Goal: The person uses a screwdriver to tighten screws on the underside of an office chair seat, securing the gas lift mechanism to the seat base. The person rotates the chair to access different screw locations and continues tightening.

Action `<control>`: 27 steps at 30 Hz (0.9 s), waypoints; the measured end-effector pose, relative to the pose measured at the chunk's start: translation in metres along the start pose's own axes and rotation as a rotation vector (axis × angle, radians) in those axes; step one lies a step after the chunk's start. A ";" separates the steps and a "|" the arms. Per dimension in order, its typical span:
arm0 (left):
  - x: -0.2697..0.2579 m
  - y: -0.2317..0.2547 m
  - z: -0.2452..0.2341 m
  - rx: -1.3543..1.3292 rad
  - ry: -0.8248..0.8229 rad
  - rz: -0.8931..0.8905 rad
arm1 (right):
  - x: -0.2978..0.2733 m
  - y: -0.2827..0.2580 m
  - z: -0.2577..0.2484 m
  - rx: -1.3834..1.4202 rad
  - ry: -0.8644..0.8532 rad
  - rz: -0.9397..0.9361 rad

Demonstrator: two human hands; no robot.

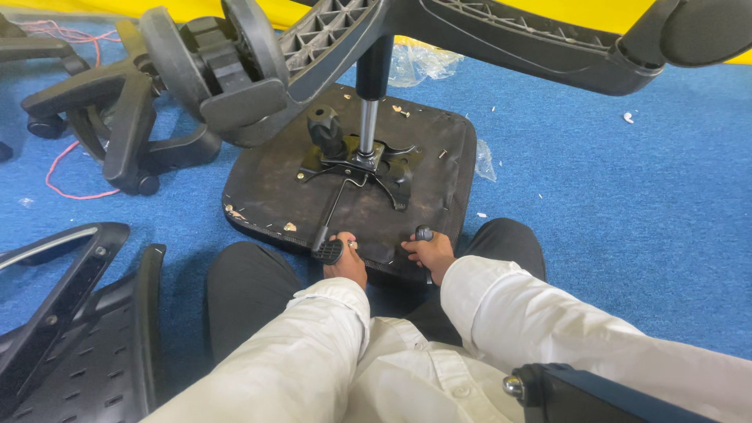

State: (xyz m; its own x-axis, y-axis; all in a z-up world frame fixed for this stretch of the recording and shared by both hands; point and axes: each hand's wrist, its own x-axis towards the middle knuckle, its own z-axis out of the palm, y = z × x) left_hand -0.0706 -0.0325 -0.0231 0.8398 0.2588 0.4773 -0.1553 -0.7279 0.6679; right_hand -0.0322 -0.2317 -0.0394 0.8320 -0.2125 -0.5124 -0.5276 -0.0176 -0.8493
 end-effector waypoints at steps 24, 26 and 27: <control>-0.005 -0.034 0.019 -0.024 -0.057 -0.011 | -0.080 -0.202 0.009 0.258 -0.072 -0.501; -0.008 -0.041 0.018 -0.069 -0.037 0.011 | -0.085 -0.216 0.012 0.278 -0.084 -0.526; -0.008 -0.043 0.018 -0.058 -0.048 0.010 | -0.086 -0.220 0.015 0.278 -0.087 -0.536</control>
State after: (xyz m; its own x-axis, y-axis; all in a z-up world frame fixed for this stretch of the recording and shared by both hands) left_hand -0.0611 -0.0148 -0.0654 0.8619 0.2197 0.4570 -0.1927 -0.6917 0.6960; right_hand 0.0143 -0.1951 0.1896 0.9865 -0.1636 -0.0027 0.0234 0.1580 -0.9872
